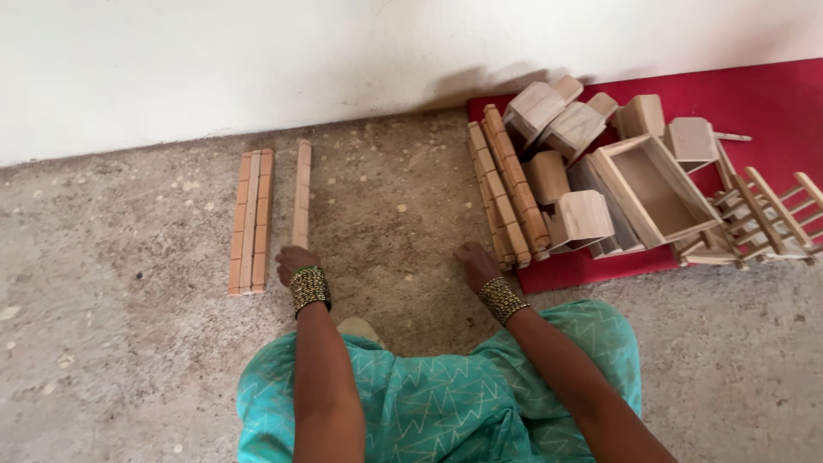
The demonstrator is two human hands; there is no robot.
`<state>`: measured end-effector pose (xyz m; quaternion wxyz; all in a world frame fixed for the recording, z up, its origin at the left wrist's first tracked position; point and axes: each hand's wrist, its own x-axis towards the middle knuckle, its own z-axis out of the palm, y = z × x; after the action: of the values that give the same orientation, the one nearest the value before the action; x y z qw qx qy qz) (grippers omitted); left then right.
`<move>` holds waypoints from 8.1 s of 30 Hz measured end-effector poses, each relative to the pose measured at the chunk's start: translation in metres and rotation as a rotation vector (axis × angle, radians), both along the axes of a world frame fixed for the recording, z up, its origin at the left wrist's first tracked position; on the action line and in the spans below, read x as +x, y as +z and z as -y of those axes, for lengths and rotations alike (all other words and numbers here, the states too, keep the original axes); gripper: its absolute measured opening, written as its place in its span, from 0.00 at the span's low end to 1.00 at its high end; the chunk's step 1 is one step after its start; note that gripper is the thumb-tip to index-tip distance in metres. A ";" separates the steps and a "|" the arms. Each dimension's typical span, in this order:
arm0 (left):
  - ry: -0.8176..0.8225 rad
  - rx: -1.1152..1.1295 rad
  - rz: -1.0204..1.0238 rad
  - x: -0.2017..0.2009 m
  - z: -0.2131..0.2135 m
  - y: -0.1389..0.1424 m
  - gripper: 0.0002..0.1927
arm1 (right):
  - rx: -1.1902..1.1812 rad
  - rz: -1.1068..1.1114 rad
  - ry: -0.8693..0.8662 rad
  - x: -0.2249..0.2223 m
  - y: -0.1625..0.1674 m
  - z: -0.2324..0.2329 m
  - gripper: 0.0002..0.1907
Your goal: The person sits on the floor and sorts small wooden toy furniture parts, picking up sticks, blocks, and box-shaped pieces one at a time and placing them into separate piles on a red mat and the floor. They handle long slats, small stools, and open boxes, grouping similar pieces together.
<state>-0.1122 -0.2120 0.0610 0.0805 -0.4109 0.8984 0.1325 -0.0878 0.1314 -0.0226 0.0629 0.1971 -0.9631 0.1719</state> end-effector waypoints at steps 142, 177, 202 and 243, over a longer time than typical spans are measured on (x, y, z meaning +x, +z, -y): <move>-0.009 1.860 -1.575 0.065 -0.026 0.008 0.19 | -0.631 -0.344 -0.166 0.087 0.102 0.161 0.07; -0.019 1.531 -1.626 0.070 -0.029 0.033 0.18 | -0.156 0.250 -0.073 0.106 0.009 0.075 0.03; -0.685 0.974 -1.747 0.084 -0.078 0.036 0.27 | -0.633 0.112 -0.141 0.078 0.078 0.087 0.04; -1.891 -0.103 -0.839 -0.024 -0.308 -0.067 0.24 | -0.398 0.495 0.085 0.059 0.004 -0.053 0.04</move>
<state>-0.1357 0.0956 -0.0064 -0.1855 0.5389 0.8145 0.1090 -0.0290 0.1845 -0.0187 -0.1433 0.1734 -0.8875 0.4022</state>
